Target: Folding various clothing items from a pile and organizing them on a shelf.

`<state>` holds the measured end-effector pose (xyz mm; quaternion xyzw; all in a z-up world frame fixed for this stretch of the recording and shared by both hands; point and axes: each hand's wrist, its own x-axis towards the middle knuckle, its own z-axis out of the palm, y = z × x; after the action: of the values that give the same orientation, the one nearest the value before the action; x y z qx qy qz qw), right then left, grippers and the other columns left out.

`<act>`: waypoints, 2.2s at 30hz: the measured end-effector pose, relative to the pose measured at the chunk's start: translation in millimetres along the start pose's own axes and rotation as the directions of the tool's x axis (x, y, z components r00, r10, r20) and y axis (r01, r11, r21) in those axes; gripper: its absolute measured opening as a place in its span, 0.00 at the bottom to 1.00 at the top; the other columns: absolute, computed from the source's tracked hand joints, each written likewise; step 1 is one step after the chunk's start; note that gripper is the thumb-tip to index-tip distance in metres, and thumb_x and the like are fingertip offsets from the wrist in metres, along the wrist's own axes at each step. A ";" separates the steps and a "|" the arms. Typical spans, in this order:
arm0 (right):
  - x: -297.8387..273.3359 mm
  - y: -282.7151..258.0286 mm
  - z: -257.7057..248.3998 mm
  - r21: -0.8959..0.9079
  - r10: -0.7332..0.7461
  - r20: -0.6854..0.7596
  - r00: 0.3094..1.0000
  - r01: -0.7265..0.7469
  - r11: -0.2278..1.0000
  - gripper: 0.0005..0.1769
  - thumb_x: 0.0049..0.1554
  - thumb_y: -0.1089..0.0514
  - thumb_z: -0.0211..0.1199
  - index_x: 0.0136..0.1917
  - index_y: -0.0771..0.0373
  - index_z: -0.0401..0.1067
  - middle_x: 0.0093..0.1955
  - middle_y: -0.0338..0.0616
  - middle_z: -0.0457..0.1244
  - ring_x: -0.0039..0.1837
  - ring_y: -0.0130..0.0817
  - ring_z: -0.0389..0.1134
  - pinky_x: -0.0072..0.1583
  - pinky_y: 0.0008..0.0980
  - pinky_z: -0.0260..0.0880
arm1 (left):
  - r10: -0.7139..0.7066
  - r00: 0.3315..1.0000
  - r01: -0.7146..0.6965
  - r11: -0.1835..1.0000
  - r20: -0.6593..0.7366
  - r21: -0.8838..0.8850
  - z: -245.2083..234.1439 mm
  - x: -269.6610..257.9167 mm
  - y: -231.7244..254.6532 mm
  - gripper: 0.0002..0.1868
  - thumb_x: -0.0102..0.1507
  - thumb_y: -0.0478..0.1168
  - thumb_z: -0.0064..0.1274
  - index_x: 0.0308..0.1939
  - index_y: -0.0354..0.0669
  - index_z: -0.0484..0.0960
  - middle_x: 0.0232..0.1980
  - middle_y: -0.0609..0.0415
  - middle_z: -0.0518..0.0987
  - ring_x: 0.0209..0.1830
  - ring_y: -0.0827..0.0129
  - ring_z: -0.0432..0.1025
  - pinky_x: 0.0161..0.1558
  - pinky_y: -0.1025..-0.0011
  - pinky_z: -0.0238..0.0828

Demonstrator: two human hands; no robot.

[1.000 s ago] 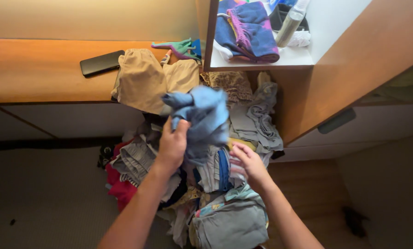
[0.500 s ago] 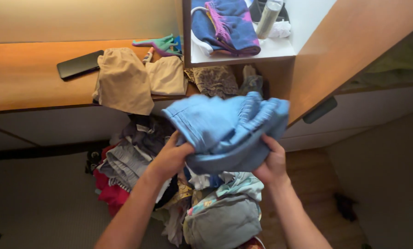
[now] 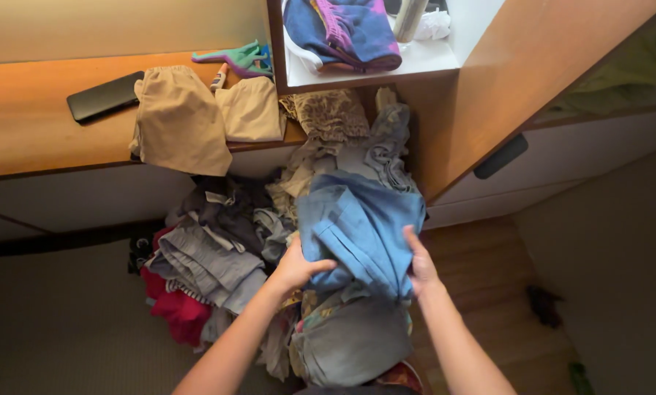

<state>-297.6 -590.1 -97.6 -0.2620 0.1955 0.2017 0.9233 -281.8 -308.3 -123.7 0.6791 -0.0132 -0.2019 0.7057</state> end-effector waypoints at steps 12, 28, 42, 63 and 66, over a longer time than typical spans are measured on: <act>3.4 -6.8 -44.0 -0.262 0.089 -0.338 0.937 -0.185 0.947 0.38 0.61 0.37 0.56 0.70 0.70 0.66 0.62 0.56 0.67 0.59 0.49 0.70 0.61 0.47 0.71 | 0.102 0.994 -0.100 0.994 -0.045 0.050 -25.0 8.8 15.5 0.19 0.65 0.43 0.58 0.55 0.35 0.80 0.49 0.47 0.85 0.45 0.64 0.77 0.49 0.64 0.76; -47.6 70.8 7.5 -0.797 -0.562 0.377 0.736 -0.052 -0.602 0.41 0.46 0.53 0.72 0.70 0.56 0.61 0.61 0.54 0.62 0.69 0.53 0.60 0.72 0.50 0.56 | 0.247 0.965 -0.248 0.969 -0.084 -0.006 -12.4 30.6 18.2 0.18 0.63 0.42 0.61 0.53 0.37 0.77 0.46 0.54 0.83 0.46 0.70 0.75 0.51 0.69 0.73; -22.5 30.3 -77.2 -0.686 -0.554 -0.384 0.738 0.174 0.707 0.29 0.64 0.43 0.60 0.60 0.75 0.74 0.54 0.52 0.68 0.54 0.34 0.67 0.56 0.34 0.68 | 0.094 0.929 0.011 0.960 -0.358 0.280 -3.9 56.4 -10.5 0.53 0.55 0.66 0.64 0.66 0.26 0.64 0.63 0.34 0.73 0.63 0.49 0.70 0.63 0.58 0.66; -51.5 11.9 35.9 0.168 -0.307 0.108 0.946 0.287 0.943 0.52 0.57 0.28 0.57 0.75 0.72 0.56 0.72 0.62 0.61 0.70 0.56 0.64 0.69 0.55 0.62 | 0.152 0.948 0.109 0.667 0.278 -0.737 27.8 4.1 176.8 0.20 0.58 0.29 0.55 0.55 0.31 0.79 0.48 0.47 0.83 0.44 0.62 0.80 0.52 0.61 0.78; -50.6 -5.4 49.4 0.083 -0.420 0.070 0.905 0.414 0.906 0.55 0.57 0.20 0.50 0.79 0.66 0.55 0.75 0.59 0.57 0.71 0.57 0.61 0.69 0.57 0.61 | 0.131 0.904 0.226 0.659 0.406 -0.717 10.2 14.8 174.4 0.25 0.54 0.30 0.50 0.57 0.34 0.79 0.52 0.46 0.84 0.49 0.61 0.80 0.57 0.63 0.78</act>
<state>-325.1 -580.1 -33.0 -0.2580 0.1013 0.0040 0.9608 -224.7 -323.2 41.3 0.2667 -0.0635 -0.3503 0.8956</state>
